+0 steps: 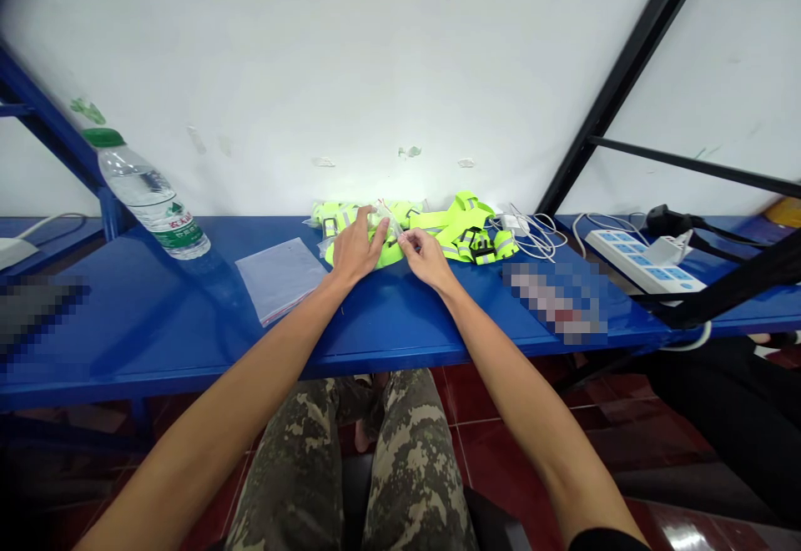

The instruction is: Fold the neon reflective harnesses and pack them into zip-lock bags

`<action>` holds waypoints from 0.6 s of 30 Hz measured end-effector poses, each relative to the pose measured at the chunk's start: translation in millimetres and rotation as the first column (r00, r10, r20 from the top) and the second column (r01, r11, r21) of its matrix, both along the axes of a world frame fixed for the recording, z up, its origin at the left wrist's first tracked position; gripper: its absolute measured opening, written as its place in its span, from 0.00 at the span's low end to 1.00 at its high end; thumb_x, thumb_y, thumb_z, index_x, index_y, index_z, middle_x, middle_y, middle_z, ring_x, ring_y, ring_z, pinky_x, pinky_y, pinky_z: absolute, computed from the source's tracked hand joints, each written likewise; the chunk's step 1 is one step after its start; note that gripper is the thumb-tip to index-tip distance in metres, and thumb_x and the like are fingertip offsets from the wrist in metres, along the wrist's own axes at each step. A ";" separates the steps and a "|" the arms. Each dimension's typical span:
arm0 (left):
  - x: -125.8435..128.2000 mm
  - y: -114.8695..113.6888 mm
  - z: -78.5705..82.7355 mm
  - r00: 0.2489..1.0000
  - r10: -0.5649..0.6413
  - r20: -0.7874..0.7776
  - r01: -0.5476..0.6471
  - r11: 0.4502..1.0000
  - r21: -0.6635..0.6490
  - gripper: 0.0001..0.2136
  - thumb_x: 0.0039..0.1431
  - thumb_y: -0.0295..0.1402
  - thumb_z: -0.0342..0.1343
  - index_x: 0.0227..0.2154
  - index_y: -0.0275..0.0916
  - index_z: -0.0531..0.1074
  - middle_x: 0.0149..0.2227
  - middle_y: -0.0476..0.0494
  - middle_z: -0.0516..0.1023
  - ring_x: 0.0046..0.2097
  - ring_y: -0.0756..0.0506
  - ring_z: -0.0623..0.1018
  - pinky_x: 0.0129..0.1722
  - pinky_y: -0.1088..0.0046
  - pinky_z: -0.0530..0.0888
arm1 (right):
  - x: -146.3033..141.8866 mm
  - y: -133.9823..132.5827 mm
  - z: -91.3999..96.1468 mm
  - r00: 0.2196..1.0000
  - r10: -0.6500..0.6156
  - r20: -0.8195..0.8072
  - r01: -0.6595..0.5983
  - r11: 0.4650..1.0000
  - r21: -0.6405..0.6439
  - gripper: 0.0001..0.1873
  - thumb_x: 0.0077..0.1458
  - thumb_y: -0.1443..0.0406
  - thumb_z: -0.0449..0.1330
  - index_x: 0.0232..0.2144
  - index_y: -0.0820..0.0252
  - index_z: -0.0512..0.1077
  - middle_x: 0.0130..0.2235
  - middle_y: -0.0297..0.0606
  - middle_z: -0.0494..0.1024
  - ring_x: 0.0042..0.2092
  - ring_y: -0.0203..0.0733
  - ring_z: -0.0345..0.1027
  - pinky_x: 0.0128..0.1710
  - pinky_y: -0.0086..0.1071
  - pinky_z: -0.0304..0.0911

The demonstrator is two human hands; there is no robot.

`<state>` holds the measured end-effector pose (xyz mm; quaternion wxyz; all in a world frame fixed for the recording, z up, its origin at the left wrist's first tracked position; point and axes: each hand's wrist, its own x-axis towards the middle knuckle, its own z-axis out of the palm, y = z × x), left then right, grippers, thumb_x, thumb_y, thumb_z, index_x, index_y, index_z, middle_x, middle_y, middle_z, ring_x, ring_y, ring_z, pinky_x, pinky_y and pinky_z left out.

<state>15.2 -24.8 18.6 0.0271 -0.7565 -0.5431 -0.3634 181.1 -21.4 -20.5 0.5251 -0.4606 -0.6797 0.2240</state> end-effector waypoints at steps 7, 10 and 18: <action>3.6 2.8 -4.2 0.999 0.032 0.034 -0.036 0.991 0.131 0.26 0.68 0.52 0.39 0.56 0.38 0.64 0.49 0.37 0.79 0.49 0.40 0.78 0.46 0.66 0.69 | -1.4 -6.3 4.9 0.986 -0.105 0.127 0.099 0.994 0.053 0.21 0.61 0.46 0.51 0.31 0.56 0.66 0.24 0.34 0.71 0.27 0.39 0.63 0.29 0.34 0.58; 6.2 3.6 -5.5 0.998 0.069 0.012 -0.070 0.986 0.148 0.25 0.68 0.52 0.39 0.53 0.37 0.67 0.46 0.37 0.80 0.48 0.39 0.78 0.49 0.64 0.67 | -1.9 -6.7 4.8 0.986 -0.104 0.128 0.099 0.994 0.047 0.21 0.61 0.45 0.51 0.31 0.56 0.66 0.24 0.34 0.71 0.27 0.40 0.64 0.30 0.34 0.59; 8.2 2.1 -8.9 0.999 0.034 -0.035 -0.029 0.989 0.143 0.24 0.70 0.49 0.38 0.53 0.37 0.67 0.46 0.35 0.80 0.47 0.40 0.78 0.47 0.65 0.68 | -2.5 -6.7 5.1 1.000 -0.016 0.014 0.016 0.998 -0.060 0.23 0.56 0.42 0.55 0.32 0.56 0.66 0.23 0.33 0.71 0.25 0.40 0.67 0.26 0.34 0.60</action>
